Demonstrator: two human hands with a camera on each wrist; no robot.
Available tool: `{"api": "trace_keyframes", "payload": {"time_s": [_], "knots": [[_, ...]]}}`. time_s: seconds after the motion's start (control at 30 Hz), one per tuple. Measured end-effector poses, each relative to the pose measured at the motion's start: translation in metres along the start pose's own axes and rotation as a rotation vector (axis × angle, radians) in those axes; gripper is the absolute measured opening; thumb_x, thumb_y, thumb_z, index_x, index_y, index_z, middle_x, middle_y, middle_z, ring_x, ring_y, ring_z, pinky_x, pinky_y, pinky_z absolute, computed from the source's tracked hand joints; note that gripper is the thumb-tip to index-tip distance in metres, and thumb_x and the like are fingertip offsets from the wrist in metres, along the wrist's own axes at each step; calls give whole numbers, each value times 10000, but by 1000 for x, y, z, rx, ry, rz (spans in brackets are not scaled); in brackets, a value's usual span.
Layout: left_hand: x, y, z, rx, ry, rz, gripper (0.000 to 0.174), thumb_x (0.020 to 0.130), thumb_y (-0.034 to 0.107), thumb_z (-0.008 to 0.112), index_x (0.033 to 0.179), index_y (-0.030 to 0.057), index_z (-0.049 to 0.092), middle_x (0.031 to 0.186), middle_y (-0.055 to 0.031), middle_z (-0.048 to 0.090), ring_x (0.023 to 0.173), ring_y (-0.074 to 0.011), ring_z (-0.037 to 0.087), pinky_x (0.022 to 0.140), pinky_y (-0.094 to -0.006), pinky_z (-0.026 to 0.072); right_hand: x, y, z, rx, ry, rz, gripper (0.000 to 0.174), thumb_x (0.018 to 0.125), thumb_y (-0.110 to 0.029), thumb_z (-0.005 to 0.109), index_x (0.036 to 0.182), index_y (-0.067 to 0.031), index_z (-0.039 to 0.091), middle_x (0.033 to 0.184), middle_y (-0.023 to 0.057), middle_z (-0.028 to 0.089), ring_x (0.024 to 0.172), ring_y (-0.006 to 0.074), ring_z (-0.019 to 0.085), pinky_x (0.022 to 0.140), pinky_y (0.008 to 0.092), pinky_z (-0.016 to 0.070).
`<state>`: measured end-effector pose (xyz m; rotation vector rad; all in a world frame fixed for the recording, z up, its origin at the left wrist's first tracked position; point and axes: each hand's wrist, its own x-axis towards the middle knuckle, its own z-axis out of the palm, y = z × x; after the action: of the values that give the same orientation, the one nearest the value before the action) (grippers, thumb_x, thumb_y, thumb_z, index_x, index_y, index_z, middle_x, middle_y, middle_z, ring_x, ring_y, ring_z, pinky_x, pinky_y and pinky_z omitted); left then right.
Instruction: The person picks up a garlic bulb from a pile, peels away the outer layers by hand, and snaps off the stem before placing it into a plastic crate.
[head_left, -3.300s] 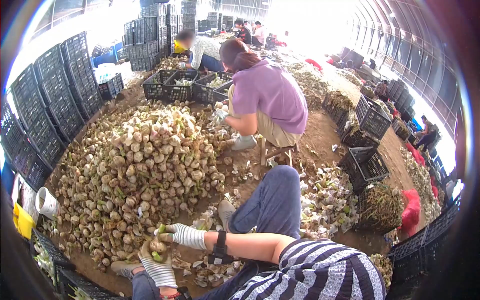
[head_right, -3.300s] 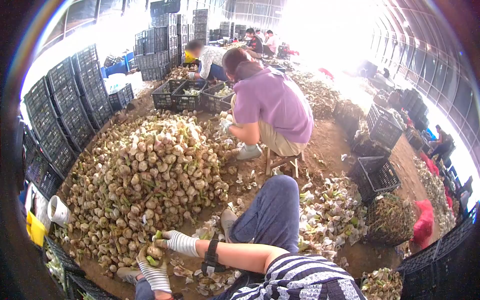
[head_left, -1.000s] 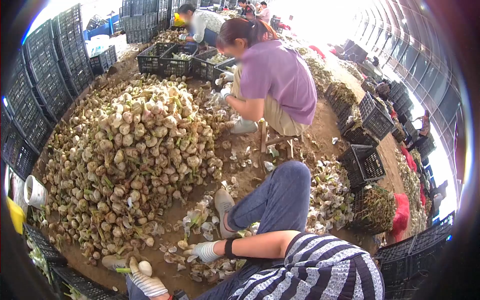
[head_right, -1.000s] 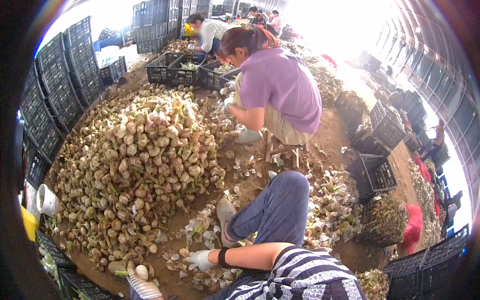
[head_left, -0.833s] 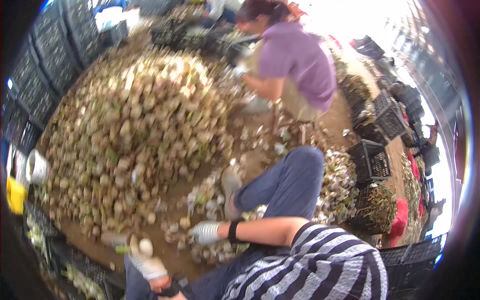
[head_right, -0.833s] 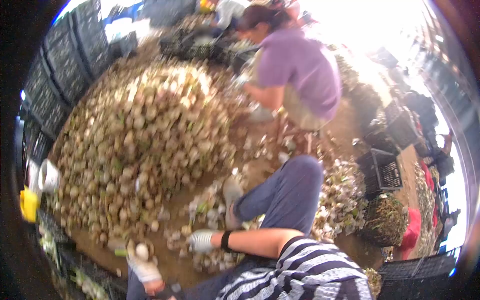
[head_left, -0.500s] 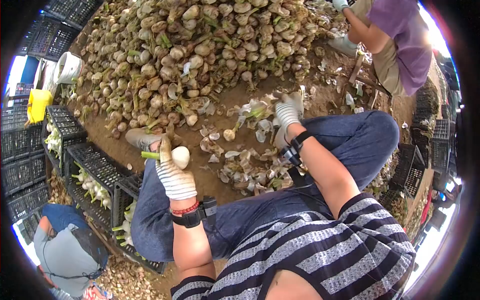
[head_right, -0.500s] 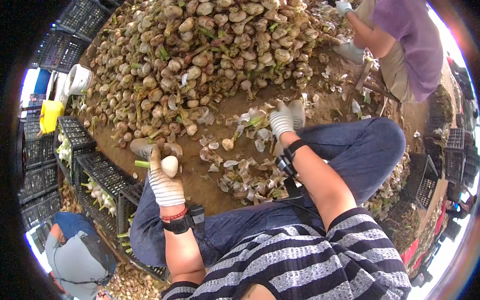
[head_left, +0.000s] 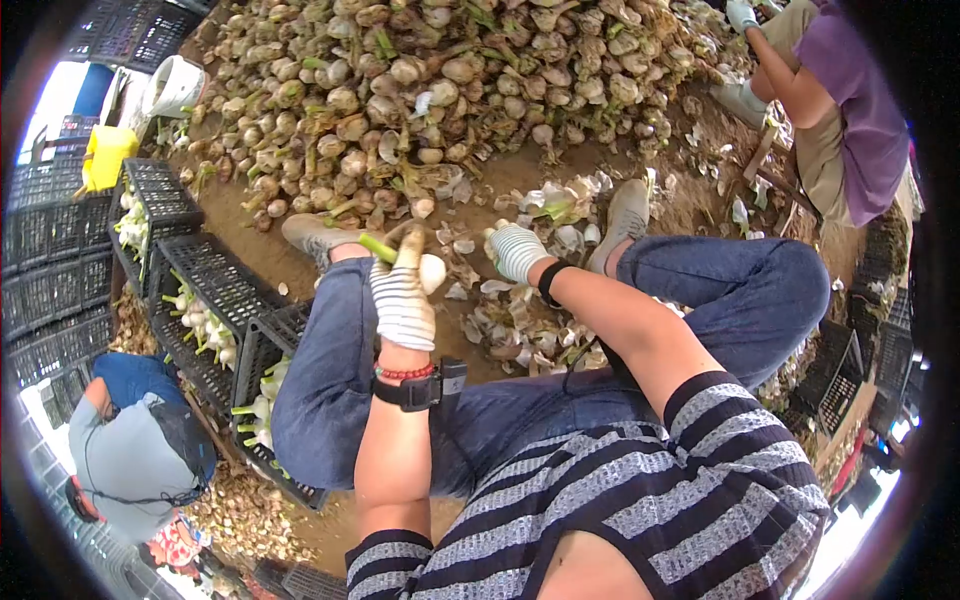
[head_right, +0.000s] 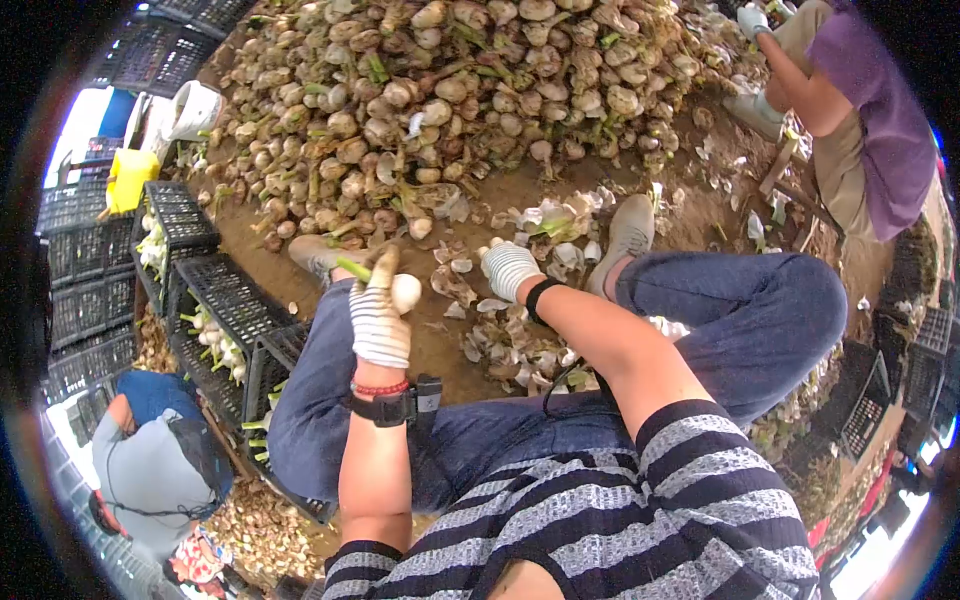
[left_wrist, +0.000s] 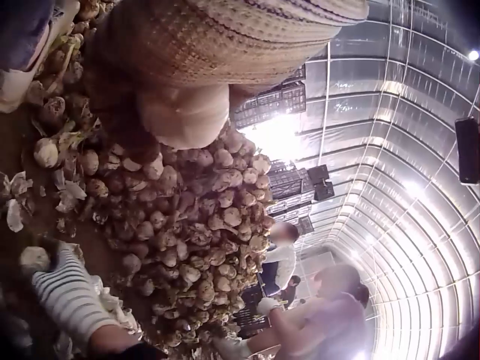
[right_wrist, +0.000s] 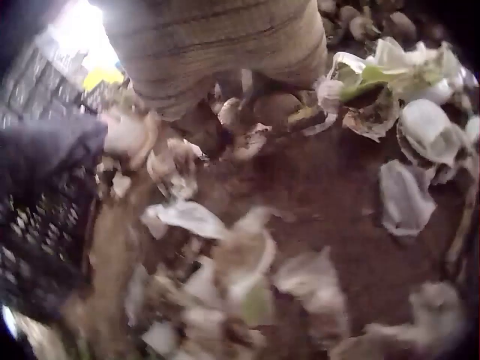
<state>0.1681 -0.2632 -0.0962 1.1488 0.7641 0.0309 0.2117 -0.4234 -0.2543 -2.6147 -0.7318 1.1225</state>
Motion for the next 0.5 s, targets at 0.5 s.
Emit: {"api": "trace_keyframes", "payload": {"time_s": [0.5], "knots": [[-25, 7, 11, 77, -434, -10, 358, 841, 179, 719, 1151, 60, 584, 1000, -32, 637, 820, -132, 609, 702, -262, 523, -149, -35, -123, 1182, 489, -297, 367, 910, -162, 559, 1243, -7, 551, 1148, 85, 623, 1069, 153, 556, 947, 285, 430]]}}
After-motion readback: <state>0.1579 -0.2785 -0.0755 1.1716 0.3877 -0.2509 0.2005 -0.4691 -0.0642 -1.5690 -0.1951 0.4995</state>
